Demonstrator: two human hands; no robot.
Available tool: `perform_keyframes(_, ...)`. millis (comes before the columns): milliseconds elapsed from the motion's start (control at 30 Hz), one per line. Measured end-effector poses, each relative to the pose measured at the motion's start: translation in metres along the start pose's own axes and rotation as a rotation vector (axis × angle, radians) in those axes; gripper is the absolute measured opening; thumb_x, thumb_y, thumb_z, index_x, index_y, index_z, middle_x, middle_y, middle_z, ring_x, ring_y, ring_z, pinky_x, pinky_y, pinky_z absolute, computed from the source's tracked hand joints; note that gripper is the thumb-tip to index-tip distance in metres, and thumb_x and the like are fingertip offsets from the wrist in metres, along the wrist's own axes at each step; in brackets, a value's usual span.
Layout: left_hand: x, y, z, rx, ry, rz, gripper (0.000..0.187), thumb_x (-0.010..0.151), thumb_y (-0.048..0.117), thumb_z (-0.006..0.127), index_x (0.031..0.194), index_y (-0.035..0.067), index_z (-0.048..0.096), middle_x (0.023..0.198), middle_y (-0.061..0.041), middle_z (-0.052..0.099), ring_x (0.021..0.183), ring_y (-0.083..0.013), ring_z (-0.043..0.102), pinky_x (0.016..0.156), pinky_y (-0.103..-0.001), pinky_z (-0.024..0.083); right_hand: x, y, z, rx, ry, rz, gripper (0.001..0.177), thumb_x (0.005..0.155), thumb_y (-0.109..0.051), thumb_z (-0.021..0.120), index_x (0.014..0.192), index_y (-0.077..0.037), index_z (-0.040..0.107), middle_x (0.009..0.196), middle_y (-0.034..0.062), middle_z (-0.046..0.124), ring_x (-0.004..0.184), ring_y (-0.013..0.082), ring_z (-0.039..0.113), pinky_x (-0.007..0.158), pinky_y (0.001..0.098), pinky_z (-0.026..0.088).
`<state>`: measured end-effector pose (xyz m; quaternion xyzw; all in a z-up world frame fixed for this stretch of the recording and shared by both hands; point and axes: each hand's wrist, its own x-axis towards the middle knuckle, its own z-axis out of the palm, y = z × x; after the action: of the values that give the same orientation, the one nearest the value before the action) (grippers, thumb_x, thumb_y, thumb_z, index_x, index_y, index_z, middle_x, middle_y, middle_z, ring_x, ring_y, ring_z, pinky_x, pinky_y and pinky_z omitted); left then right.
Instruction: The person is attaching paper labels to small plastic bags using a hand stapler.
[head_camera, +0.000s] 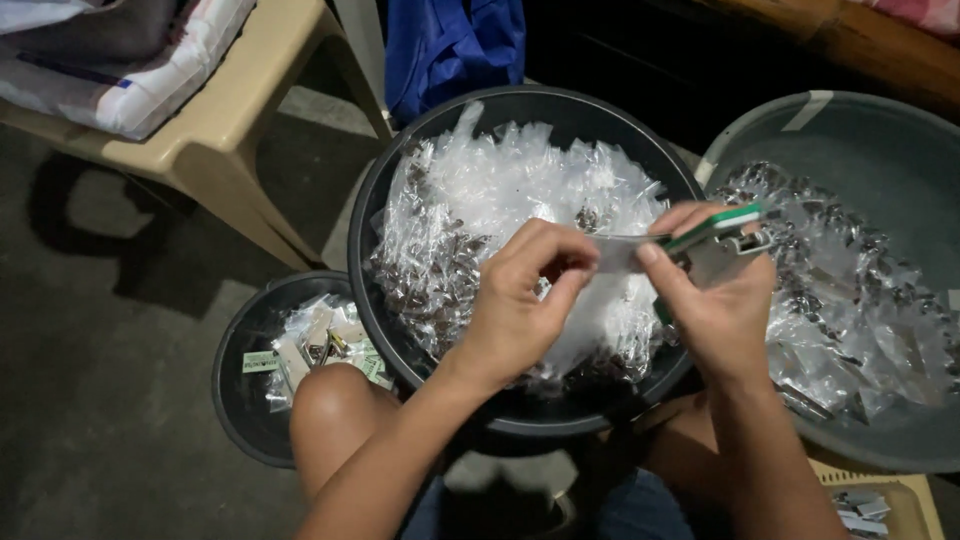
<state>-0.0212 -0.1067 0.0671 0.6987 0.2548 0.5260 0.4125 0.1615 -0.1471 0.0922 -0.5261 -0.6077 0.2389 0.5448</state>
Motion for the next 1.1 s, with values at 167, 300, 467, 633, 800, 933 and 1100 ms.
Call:
perform_keyframes(167, -0.002, -0.015, 0.007, 0.056, -0.007, -0.155, 0.023, 0.093, -0.007, 0.065, 0.111, 0.005, 0.055, 0.099, -0.009, 0.062, 0.089, -0.0185, 0.065, 0.082, -0.023, 0.061, 0.013, 0.017, 0.012, 0.174, 0.320, -0.125, 0.012, 0.105, -0.017, 0.063, 0.114, -0.019, 0.055, 0.121, 0.0019, 0.060, 0.112, 0.0177, 0.060, 0.104, 0.0339, 0.055)
perform_keyframes(300, -0.006, -0.029, 0.027, 0.196, 0.080, 0.017, 0.019, 0.084, -0.004, 0.075, 0.099, 0.004, 0.066, 0.085, -0.011, 0.064, 0.078, -0.0315, 0.071, 0.063, -0.039, 0.060, 0.024, 0.044, 0.045, 0.160, 0.409, 0.078, 0.028, 0.107, -0.028, 0.067, 0.091, -0.009, 0.054, 0.078, 0.0029, 0.055, 0.065, 0.0116, 0.050, 0.066, 0.0248, 0.043)
perform_keyframes(467, -0.019, -0.054, 0.042, 0.187, 0.133, -0.074, 0.021, 0.083, -0.001, 0.078, 0.098, 0.006, 0.067, 0.082, -0.009, 0.064, 0.077, -0.0278, 0.072, 0.062, -0.030, 0.061, 0.032, 0.102, 0.045, 0.090, 0.361, 0.086, 0.039, 0.103, -0.030, 0.077, 0.076, -0.012, 0.055, 0.072, 0.0001, 0.055, 0.070, 0.0086, 0.046, 0.066, 0.0249, 0.041)
perform_keyframes(633, -0.032, -0.086, 0.047, 0.176, 0.142, -0.140, 0.020, 0.081, 0.000, 0.079, 0.096, 0.006, 0.068, 0.078, -0.008, 0.062, 0.074, -0.0259, 0.071, 0.059, -0.029, 0.061, 0.013, 0.119, 0.035, 0.077, 0.301, 0.207, 0.029, 0.101, -0.029, 0.079, 0.084, -0.013, 0.062, 0.079, -0.0001, 0.062, 0.074, 0.0077, 0.049, 0.072, 0.0246, 0.045)
perform_keyframes(800, -0.017, -0.119, 0.021, 0.161, 0.178, -0.223, 0.018, 0.086, 0.004, 0.076, 0.104, 0.001, 0.072, 0.080, -0.013, 0.063, 0.071, -0.0255, 0.068, 0.059, -0.029, 0.058, 0.013, 0.109, 0.000, -0.023, 0.060, 0.366, 0.034, 0.082, -0.018, 0.092, 0.105, -0.008, 0.068, 0.096, 0.0067, 0.072, 0.087, 0.0114, 0.064, 0.090, 0.0312, 0.051)
perform_keyframes(933, 0.005, -0.126, 0.017, 0.068, 0.064, -0.211, 0.027, 0.082, 0.008, 0.081, 0.109, 0.008, 0.075, 0.082, -0.009, 0.066, 0.075, -0.0205, 0.070, 0.061, -0.026, 0.059, -0.004, 0.142, -0.003, -0.036, 0.072, 0.553, 0.044, 0.069, -0.013, 0.098, 0.101, -0.007, 0.068, 0.083, 0.0042, 0.066, 0.071, 0.0139, 0.058, 0.070, 0.0358, 0.053)
perform_keyframes(1100, 0.050, -0.159, -0.041, 0.715, 0.132, -0.556, 0.039, 0.098, 0.042, 0.059, 0.110, 0.008, 0.072, 0.118, -0.013, 0.069, 0.117, -0.0272, 0.058, 0.102, -0.040, 0.049, 0.019, 0.106, -0.013, -0.060, 0.207, 0.764, 0.037, 0.084, -0.005, 0.082, 0.112, -0.001, 0.057, 0.098, 0.0108, 0.060, 0.090, 0.0249, 0.063, 0.076, 0.0297, 0.057)
